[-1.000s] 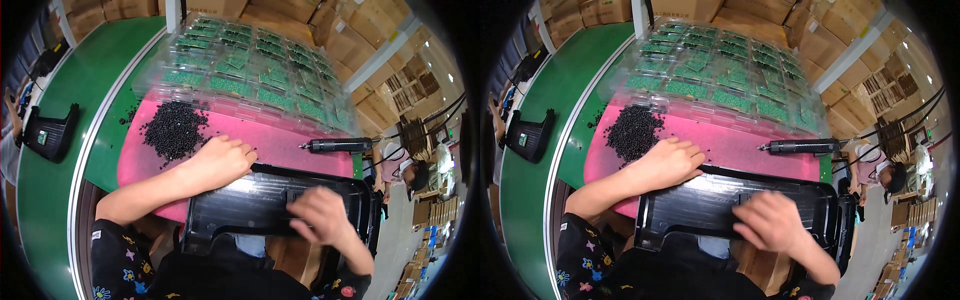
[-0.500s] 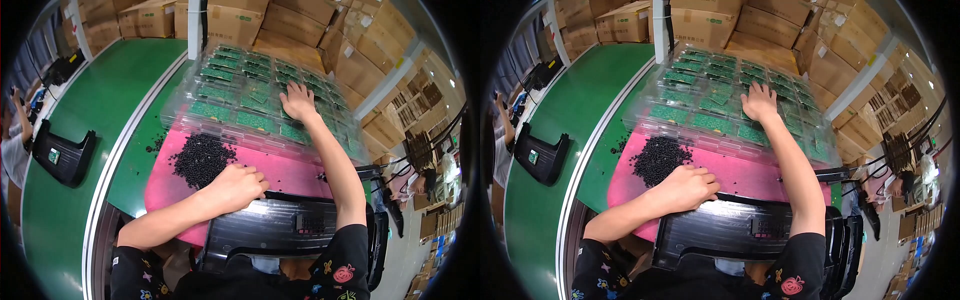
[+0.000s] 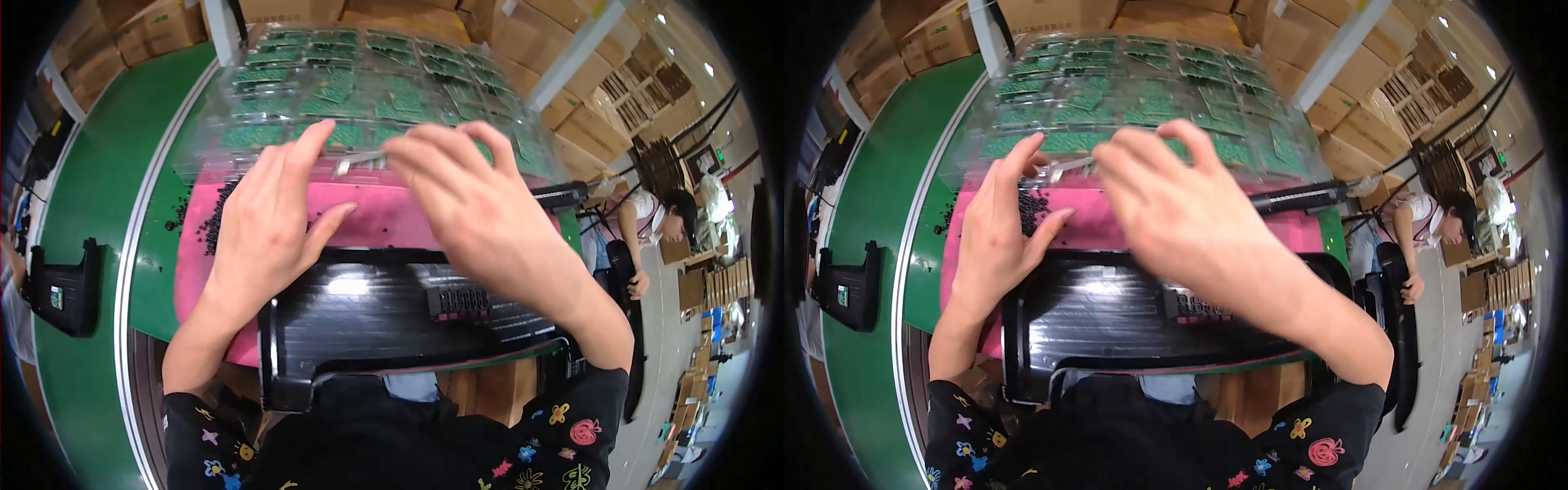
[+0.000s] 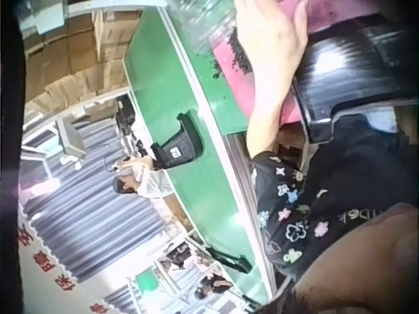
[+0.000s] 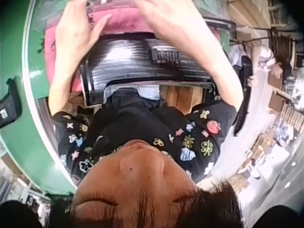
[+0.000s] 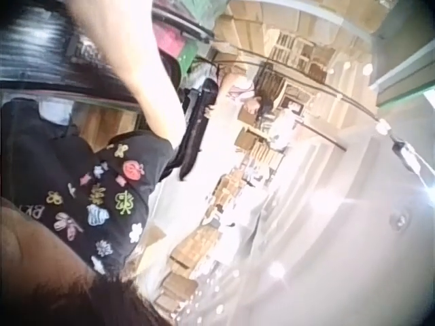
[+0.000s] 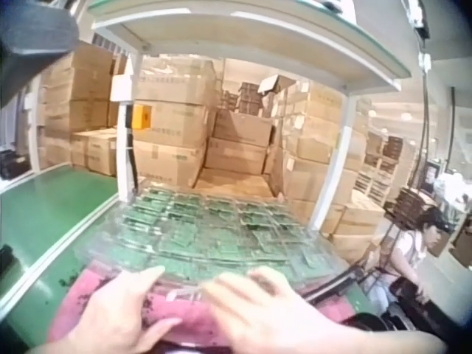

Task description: Assembling circuit boards into plastic housings and securing them with an electric screwdriver.

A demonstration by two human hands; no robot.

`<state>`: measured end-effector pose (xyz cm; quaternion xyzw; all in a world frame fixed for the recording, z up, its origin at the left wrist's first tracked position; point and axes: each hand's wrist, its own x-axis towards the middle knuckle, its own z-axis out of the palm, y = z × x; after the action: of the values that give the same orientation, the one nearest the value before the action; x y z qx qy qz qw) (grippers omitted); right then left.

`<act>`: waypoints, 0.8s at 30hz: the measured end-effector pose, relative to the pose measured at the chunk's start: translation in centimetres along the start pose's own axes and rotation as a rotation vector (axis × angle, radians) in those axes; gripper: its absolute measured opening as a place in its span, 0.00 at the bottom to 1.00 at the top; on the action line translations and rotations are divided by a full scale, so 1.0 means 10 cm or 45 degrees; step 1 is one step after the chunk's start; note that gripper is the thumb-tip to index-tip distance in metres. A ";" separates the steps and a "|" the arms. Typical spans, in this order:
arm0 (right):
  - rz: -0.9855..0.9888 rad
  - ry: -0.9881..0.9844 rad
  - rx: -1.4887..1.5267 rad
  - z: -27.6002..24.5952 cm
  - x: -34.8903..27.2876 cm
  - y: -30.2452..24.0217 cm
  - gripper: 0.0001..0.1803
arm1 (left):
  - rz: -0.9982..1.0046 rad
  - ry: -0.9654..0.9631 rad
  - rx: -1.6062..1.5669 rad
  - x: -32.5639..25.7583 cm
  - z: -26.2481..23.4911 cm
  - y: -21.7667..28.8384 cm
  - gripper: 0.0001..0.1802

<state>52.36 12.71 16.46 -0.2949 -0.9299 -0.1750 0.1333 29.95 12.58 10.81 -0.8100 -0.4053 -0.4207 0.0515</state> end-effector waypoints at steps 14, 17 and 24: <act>0.246 0.463 0.020 -0.28 -1.21 0.10 0.32 | -0.151 -0.554 -0.975 0.33 0.18 0.71 0.17; 0.287 0.525 0.161 -0.20 -1.39 0.02 0.32 | -0.238 -0.618 -1.091 0.33 0.24 0.76 0.23; 0.767 0.267 0.794 0.06 -1.75 -0.11 0.33 | -0.191 -0.820 -0.922 0.17 0.47 0.66 0.30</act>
<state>65.42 3.37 9.48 -0.4791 -0.7921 0.1317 0.3545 38.11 11.22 10.75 -0.8333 -0.2857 -0.2654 -0.3919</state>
